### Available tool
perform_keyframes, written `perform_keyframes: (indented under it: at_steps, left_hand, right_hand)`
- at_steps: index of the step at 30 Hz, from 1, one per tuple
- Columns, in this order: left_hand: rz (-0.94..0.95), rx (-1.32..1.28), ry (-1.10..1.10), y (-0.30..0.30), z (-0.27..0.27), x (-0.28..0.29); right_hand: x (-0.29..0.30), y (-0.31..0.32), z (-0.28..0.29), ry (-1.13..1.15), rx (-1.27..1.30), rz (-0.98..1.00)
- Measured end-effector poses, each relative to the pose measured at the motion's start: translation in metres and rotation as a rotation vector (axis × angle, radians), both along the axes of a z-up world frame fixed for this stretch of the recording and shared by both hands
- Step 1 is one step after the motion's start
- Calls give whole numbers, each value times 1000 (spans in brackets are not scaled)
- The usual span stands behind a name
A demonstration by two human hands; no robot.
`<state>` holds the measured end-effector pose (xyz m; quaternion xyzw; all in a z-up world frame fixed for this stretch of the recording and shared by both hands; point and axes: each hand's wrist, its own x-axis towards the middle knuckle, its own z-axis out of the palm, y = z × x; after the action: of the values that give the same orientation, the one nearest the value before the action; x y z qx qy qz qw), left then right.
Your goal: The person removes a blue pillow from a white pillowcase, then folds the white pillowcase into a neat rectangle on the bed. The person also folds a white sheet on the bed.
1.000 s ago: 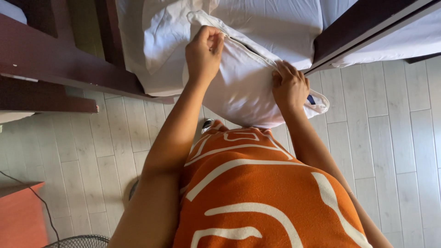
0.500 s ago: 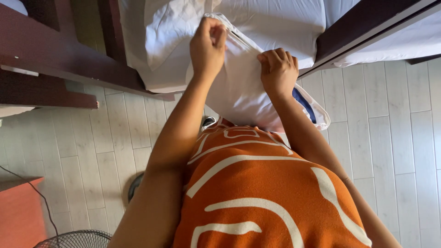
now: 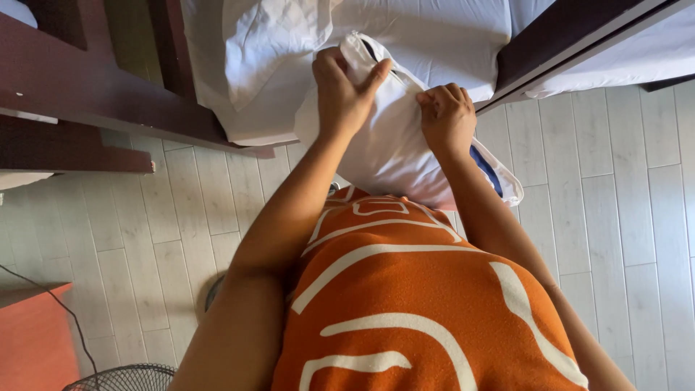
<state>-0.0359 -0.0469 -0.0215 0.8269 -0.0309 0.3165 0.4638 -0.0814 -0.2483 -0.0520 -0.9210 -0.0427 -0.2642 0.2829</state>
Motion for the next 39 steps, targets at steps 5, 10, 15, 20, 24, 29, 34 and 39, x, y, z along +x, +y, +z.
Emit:
perform_keyframes:
  at_steps: [5,10,15,20,24,29,34,39]
  left_hand:
    - [-8,-189,298,3,-54,28]
    - [-289,-996,630,11,-30,32]
    - [-340,-923,654,9,-56,42]
    - [-421,-678,601,9,-11,27]
    - [-412,-273,649,4,12,41]
    - [-230,41,782,-1,-35,79]
    - [-129,390,616,56,-153,91]
    - [-204,-217,700,45,-95,82]
  right_hand:
    - [-14,4,40,-26,-3,23]
    - [-25,5,35,172,246,-27]
    - [-23,-1,24,247,-30,46]
    - [-49,20,56,290,-184,128]
    - [-49,23,39,400,-168,62]
    - [-50,2,0,407,-53,252]
    - [-64,-19,-14,406,96,238]
    - [-50,-27,10,365,743,-82]
